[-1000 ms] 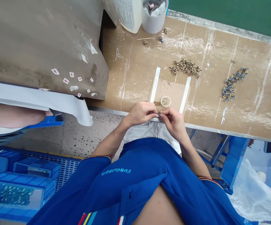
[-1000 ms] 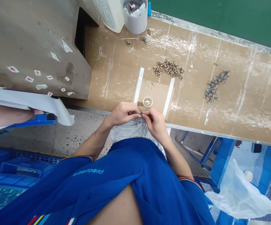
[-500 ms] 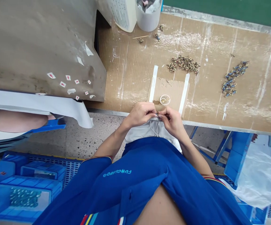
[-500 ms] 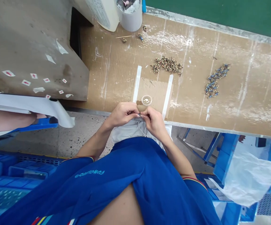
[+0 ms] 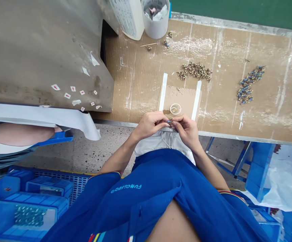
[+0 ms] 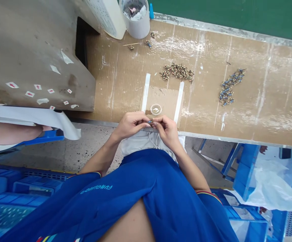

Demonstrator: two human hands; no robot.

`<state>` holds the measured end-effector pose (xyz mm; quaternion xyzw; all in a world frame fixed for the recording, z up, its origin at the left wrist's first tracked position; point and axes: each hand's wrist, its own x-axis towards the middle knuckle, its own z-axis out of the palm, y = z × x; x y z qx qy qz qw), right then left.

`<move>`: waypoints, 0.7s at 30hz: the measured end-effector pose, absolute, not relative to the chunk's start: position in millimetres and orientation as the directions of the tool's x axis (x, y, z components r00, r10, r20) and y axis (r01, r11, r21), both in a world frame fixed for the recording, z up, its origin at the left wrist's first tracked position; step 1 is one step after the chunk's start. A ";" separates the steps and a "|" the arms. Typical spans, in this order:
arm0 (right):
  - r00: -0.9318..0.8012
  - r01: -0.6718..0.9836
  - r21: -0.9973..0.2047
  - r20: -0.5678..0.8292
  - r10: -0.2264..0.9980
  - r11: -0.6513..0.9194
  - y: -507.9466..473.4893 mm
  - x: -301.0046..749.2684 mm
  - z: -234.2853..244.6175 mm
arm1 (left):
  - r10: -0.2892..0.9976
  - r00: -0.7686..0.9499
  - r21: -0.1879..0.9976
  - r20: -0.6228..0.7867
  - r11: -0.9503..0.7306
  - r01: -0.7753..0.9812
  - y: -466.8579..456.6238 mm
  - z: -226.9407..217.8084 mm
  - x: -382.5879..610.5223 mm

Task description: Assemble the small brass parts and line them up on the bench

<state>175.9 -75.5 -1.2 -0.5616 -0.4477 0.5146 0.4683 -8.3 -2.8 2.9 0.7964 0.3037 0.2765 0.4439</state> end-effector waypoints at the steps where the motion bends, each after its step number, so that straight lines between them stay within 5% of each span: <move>1: 0.077 0.014 -0.987 -0.161 0.984 -0.163 -75.5 176.1 -1.6 | 0.727 0.664 0.871 0.175 -0.429 0.240 -2.5 3.0 -8.2; 21: -0.071 0.181 -0.983 0.026 0.997 0.039 -67.5 179.3 3.5 | 0.693 0.701 0.861 0.167 -0.450 0.239 -0.4 -0.4 -5.6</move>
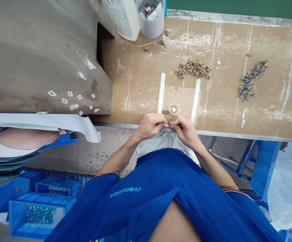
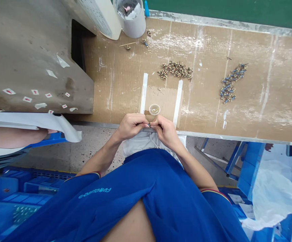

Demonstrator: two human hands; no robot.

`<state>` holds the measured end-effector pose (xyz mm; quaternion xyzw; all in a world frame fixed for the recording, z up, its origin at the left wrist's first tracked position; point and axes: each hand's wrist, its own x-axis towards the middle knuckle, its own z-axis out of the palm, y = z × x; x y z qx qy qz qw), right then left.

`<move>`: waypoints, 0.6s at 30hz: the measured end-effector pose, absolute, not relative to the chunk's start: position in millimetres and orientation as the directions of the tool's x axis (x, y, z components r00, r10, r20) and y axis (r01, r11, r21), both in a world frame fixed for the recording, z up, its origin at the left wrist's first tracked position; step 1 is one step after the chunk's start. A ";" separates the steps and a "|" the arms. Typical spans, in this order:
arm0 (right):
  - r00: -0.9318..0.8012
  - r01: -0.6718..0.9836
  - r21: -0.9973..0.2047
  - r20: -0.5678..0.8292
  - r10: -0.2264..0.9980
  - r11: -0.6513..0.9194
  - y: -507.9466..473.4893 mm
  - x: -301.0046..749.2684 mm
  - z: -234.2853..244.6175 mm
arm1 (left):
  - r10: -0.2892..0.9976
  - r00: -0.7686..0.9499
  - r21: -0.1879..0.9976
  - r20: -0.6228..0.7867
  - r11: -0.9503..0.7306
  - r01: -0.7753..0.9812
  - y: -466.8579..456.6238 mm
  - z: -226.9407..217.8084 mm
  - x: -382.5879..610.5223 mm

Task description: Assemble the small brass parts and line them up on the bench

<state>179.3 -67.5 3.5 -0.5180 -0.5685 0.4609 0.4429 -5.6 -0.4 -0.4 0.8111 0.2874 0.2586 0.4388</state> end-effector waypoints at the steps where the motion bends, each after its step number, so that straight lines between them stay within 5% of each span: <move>1: -0.076 0.196 -0.980 0.026 0.997 0.041 -67.5 179.5 3.5 | 0.689 0.704 0.855 0.175 -0.460 0.238 -0.4 -0.7 -5.7; 18: 0.007 0.045 -0.990 -0.135 0.991 -0.136 -69.2 176.0 0.4 | 0.720 0.663 0.841 0.206 -0.476 0.256 -2.6 0.0 -8.5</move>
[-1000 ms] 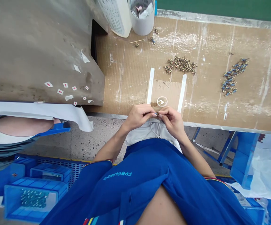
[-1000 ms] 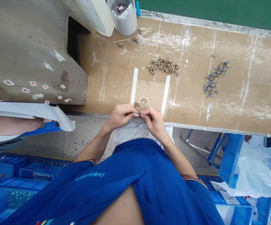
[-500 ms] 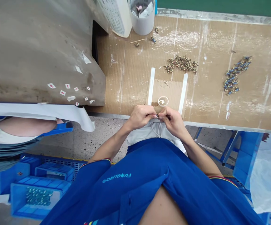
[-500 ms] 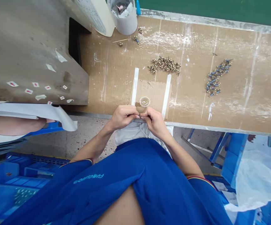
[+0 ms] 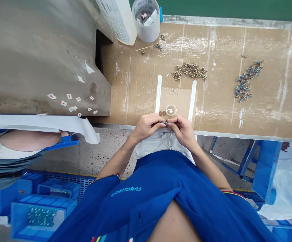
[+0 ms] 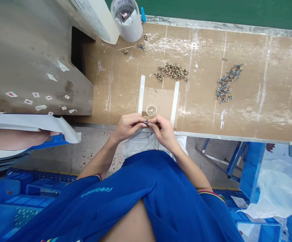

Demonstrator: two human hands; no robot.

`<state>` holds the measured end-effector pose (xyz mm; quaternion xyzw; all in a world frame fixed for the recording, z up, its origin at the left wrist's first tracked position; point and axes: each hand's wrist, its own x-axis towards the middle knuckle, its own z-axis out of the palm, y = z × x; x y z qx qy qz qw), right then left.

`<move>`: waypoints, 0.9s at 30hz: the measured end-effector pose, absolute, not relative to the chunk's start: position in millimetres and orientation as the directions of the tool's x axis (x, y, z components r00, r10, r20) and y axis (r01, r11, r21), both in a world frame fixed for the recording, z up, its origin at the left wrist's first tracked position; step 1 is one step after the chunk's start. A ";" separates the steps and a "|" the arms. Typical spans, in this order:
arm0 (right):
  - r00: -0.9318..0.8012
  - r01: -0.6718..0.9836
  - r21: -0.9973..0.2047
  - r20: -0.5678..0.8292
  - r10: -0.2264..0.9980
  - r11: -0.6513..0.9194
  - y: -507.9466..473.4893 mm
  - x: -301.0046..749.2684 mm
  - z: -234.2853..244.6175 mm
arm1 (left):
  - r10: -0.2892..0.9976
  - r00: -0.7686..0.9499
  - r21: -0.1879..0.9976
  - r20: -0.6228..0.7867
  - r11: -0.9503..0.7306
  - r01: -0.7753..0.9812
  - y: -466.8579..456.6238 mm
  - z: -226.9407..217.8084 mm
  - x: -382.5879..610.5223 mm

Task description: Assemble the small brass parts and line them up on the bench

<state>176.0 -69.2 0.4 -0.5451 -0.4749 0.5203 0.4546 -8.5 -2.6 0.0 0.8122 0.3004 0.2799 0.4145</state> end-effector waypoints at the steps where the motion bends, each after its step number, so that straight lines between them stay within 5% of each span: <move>1: 0.012 0.034 -0.991 -0.132 0.991 -0.133 -69.4 176.0 0.8 | 0.715 0.667 0.837 0.210 -0.484 0.256 -2.4 0.1 -8.3; 10: -0.017 0.115 -0.991 -0.072 0.997 -0.070 -65.0 176.0 3.7 | 0.675 0.673 0.788 0.304 -0.575 0.221 2.5 -0.3 -5.5; 20: -0.023 0.090 -0.988 -0.125 0.992 -0.122 -67.3 175.9 0.0 | 0.658 0.715 0.779 0.236 -0.568 0.266 4.6 -4.7 -3.6; 27: -0.025 -0.023 -0.974 -0.223 0.974 -0.224 -69.2 175.7 5.4 | 0.806 0.579 0.910 0.124 -0.325 0.257 -11.9 28.2 -28.3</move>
